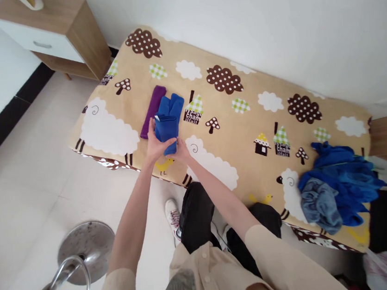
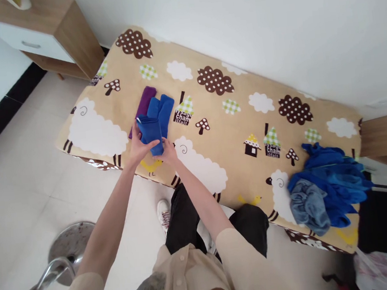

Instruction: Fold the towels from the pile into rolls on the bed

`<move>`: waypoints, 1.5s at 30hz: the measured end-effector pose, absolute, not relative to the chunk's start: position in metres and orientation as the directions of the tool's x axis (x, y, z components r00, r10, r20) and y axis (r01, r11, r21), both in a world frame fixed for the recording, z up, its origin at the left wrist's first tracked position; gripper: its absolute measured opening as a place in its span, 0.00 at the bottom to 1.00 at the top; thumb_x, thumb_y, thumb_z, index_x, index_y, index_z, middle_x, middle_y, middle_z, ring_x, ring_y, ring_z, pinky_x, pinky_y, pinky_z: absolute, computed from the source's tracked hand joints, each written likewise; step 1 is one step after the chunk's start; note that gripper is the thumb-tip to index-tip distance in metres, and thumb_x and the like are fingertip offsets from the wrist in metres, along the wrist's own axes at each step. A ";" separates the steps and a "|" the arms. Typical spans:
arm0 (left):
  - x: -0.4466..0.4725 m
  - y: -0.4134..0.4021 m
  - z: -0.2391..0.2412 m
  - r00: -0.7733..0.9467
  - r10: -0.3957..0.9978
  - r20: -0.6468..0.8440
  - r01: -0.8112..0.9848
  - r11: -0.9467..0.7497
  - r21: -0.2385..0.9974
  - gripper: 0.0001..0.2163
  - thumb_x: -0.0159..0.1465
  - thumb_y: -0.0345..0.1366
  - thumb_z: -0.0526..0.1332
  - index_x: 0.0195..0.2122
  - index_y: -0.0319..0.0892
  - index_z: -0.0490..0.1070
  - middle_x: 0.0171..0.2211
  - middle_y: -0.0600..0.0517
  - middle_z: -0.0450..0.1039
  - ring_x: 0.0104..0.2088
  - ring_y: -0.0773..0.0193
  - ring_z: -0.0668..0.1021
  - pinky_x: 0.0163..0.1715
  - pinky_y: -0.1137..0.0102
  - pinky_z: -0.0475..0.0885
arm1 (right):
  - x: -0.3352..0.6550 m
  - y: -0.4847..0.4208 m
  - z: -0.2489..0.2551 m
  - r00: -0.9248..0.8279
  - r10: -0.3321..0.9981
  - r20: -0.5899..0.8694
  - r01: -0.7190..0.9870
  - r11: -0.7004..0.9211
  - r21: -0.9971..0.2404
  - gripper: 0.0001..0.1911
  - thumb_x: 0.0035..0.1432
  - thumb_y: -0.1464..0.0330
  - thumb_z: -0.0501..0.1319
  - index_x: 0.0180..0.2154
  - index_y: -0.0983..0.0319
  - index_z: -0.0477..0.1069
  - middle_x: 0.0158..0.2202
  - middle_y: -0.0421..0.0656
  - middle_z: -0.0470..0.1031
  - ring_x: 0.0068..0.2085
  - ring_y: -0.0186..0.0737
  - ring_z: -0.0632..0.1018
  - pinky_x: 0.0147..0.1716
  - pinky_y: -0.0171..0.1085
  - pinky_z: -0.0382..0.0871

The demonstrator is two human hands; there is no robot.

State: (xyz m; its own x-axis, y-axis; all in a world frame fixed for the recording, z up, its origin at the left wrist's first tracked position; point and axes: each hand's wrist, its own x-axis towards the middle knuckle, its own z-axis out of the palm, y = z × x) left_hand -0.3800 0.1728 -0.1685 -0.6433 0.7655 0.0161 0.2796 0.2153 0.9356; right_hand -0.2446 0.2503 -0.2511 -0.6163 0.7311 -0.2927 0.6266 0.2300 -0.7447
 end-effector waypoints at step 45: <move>-0.031 -0.030 -0.142 -0.012 0.931 -0.366 0.757 0.247 0.605 0.21 0.64 0.51 0.53 0.41 0.46 0.82 0.41 0.44 0.83 0.45 0.47 0.83 0.50 0.51 0.73 | 0.500 0.295 -0.207 0.518 0.804 -0.290 0.735 -0.593 -0.330 0.22 0.57 0.78 0.63 0.53 0.61 0.80 0.77 0.51 0.45 0.74 0.60 0.49 0.68 0.56 0.51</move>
State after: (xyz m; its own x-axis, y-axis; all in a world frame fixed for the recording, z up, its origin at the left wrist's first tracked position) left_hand -0.0314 -0.0302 -0.1419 -0.0116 0.9305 -0.3660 0.7572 0.2473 0.6046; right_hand 0.5001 0.2948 -0.2071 0.5185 0.8044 -0.2899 0.7347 -0.5926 -0.3304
